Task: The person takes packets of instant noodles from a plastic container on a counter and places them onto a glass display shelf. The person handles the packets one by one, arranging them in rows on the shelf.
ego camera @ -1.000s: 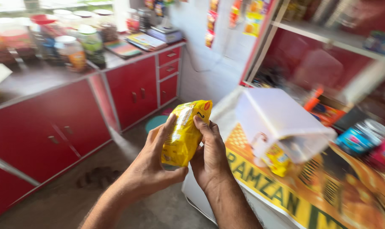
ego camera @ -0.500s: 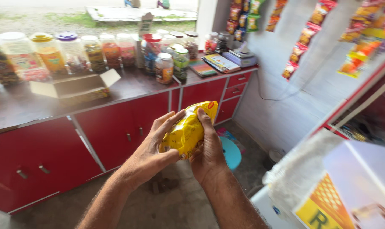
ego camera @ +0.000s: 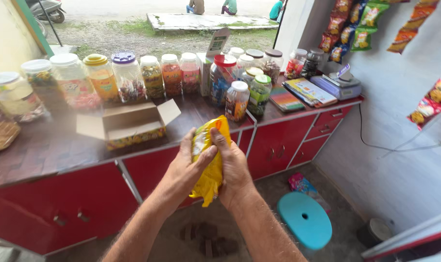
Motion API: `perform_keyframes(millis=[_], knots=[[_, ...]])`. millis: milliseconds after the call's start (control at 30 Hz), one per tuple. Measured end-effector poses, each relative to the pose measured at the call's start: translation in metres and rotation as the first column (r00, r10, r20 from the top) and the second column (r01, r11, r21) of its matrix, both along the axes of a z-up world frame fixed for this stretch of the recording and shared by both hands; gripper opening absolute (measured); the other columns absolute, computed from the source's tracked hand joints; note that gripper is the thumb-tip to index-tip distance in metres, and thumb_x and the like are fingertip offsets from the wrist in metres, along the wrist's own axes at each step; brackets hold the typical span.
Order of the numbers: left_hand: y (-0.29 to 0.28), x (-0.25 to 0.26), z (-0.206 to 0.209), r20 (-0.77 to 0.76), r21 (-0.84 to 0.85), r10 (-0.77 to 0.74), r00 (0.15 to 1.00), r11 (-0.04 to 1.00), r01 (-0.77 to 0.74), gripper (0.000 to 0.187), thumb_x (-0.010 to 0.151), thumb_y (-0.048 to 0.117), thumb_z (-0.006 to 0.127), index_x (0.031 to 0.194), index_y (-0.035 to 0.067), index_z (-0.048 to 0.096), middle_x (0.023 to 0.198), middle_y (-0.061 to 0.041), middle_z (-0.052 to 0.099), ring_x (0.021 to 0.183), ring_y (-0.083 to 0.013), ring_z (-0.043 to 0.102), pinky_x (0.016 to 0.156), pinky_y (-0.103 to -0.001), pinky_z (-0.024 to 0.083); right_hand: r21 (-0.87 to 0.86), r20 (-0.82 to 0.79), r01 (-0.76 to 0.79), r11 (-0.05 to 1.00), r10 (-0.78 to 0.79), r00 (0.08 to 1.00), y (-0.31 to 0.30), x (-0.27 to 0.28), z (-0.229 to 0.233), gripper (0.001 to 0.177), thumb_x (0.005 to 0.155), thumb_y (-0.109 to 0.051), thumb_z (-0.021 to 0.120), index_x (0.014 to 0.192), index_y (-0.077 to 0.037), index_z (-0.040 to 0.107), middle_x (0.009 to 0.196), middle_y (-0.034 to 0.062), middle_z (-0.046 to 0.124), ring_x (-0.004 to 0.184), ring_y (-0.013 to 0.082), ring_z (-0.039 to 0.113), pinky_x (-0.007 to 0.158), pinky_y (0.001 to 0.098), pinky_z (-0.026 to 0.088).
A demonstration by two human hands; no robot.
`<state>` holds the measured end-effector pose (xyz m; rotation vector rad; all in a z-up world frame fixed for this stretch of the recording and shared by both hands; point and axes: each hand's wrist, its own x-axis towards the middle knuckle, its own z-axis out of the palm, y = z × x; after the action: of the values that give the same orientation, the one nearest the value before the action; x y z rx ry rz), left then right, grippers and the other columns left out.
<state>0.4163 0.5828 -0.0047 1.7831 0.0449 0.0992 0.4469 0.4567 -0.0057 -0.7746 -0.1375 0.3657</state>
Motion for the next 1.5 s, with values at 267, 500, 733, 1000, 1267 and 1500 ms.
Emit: perform_keyframes(millis=[267, 500, 733, 1000, 1267, 1500], knots=[[0.022, 0.128, -0.008, 0.009, -0.55, 0.156, 0.988, 0.826, -0.125, 0.082, 0.088, 0.041, 0.06, 0.158, 0.019, 0.023, 0.142, -0.016, 0.054, 0.123, -0.0266, 0.061, 0.098, -0.041, 0.053, -0.21, 0.045, 0.186, 0.96, -0.181, 0.982, 0.037, 0.091, 0.014, 0.055, 0.095, -0.046, 0.054, 0.138, -0.011, 0.05, 0.115, 0.0064, 0.068, 0.104, 0.0173, 0.068, 0.086, 0.0353, 0.058], [0.06, 0.215, -0.021, -0.108, -0.744, 0.176, 0.978, 0.639, -0.197, 0.085, 0.081, 0.038, 0.069, 0.153, 0.023, 0.027, 0.141, -0.014, 0.051, 0.124, -0.0304, 0.059, 0.094, -0.047, 0.054, -0.592, 0.067, 0.161, 0.789, -0.151, 0.986, 0.07, 0.144, 0.011, 0.058, 0.082, -0.028, 0.069, 0.137, -0.016, 0.052, 0.112, 0.0019, 0.067, 0.097, 0.0138, 0.067, 0.078, 0.0328, 0.056], [0.108, 0.258, -0.004, -0.347, -0.639, 0.099, 0.933, 0.703, -0.313, 0.085, 0.08, 0.051, 0.069, 0.148, 0.028, 0.025, 0.136, -0.012, 0.048, 0.12, -0.0292, 0.057, 0.087, -0.054, 0.055, -0.564, 0.243, 0.345, 0.751, -0.248, 0.938, 0.097, 0.196, 0.001, 0.05, 0.082, -0.015, 0.063, 0.131, -0.003, 0.063, 0.114, 0.0045, 0.072, 0.103, 0.0115, 0.068, 0.094, 0.028, 0.055], [0.121, 0.289, -0.033, -0.183, -0.774, 0.221, 0.958, 0.569, -0.279, 0.047, 0.095, 0.045, 0.06, 0.128, 0.016, 0.042, 0.119, -0.009, 0.055, 0.109, -0.021, 0.056, 0.092, -0.044, 0.051, -0.53, 0.228, 0.368, 0.764, -0.29, 0.929, 0.121, 0.217, -0.004, 0.046, 0.087, -0.022, 0.058, 0.129, -0.005, 0.063, 0.11, 0.0053, 0.072, 0.101, 0.0118, 0.067, 0.093, 0.0277, 0.052], [0.14, 0.293, -0.034, -0.221, -0.823, 0.304, 0.927, 0.452, -0.344, 0.048, 0.094, 0.052, 0.054, 0.128, 0.021, 0.039, 0.125, -0.005, 0.051, 0.117, -0.021, 0.055, 0.096, -0.048, 0.049, -0.458, 0.248, 0.48, 0.748, -0.411, 0.877, 0.15, 0.232, -0.018, 0.035, 0.092, -0.023, 0.056, 0.119, -0.003, 0.068, 0.109, 0.0066, 0.073, 0.102, 0.0128, 0.066, 0.097, 0.0319, 0.052], [0.153, 0.298, -0.022, -0.16, -0.811, 0.362, 0.918, 0.482, -0.332, 0.052, 0.096, 0.057, 0.052, 0.132, 0.022, 0.037, 0.129, -0.007, 0.05, 0.122, -0.0231, 0.054, 0.098, -0.051, 0.049, -0.472, 0.313, 0.519, 0.712, -0.415, 0.854, 0.16, 0.242, -0.02, 0.032, 0.097, -0.022, 0.053, 0.119, -0.005, 0.068, 0.11, 0.0034, 0.072, 0.1, 0.0094, 0.063, 0.09, 0.0313, 0.052]])
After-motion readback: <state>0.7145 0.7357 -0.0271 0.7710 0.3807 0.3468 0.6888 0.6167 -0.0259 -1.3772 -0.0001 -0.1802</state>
